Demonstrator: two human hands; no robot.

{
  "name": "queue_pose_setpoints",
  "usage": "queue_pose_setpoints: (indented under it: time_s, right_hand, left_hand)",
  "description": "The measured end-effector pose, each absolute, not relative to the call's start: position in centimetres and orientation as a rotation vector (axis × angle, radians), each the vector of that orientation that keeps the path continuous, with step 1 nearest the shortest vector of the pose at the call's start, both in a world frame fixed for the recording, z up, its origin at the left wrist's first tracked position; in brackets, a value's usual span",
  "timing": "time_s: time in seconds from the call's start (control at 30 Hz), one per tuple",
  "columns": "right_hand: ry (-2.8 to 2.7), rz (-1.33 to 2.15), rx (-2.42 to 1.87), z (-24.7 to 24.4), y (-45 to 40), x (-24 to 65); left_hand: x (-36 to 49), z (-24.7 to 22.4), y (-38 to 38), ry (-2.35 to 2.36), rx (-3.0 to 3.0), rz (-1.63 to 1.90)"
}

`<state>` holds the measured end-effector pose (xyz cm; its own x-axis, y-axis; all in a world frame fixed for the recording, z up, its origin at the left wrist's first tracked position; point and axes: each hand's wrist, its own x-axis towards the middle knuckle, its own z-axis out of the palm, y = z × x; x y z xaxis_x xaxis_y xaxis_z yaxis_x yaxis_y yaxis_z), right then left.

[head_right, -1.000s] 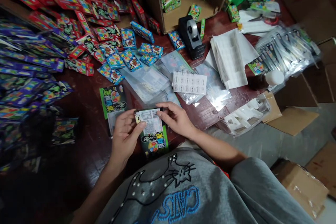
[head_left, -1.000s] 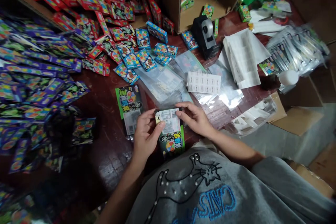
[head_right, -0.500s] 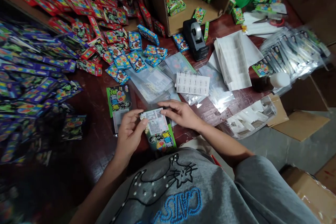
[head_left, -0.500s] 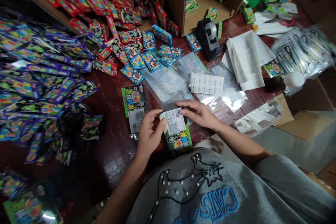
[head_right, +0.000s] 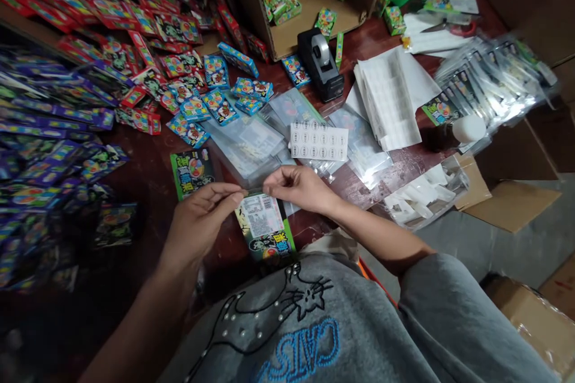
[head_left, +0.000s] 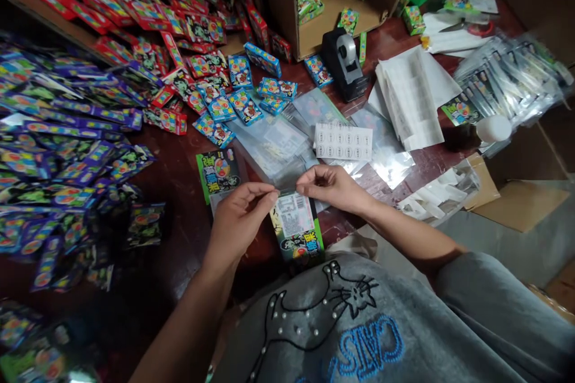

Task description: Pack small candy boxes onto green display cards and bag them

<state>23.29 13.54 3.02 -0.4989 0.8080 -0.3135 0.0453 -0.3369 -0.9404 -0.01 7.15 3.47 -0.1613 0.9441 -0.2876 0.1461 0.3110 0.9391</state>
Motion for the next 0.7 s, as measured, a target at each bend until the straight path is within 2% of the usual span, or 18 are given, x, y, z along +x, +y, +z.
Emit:
queue_pose_setpoints:
  time_s: [0.17, 0.33, 0.43, 0.57, 0.63, 0.7]
  right_hand:
    - [-1.273, 2.034, -1.145, 3.1, 14.3, 24.1]
    - [-1.661, 1.933, -0.93, 3.2, 14.1, 27.0]
    - [-1.979, 1.532, -0.843, 3.9, 16.0, 29.3]
    - [-2.239, 0.792, -1.117, 4.7, 22.1, 32.6]
    - [-2.403, 0.657, -1.202, 4.5, 25.4, 33.4]
    - [-2.579, 0.674, -1.244, 3.9, 27.9, 33.5]
  left_hand:
    - [-0.4, 4.2, 8.1, 1.503, 1.163, 0.874]
    - [-0.5, 3.4, 8.4, 1.389, 1.303, 0.858]
    - [0.2, 2.9, 9.7, 1.364, 1.359, 0.842]
    - [2.1, 3.4, 12.8, 1.255, 1.57, 0.757]
    - [3.2, 3.7, 14.7, 1.163, 1.689, 0.681]
    - [4.2, 3.6, 16.6, 1.07, 1.743, 0.6]
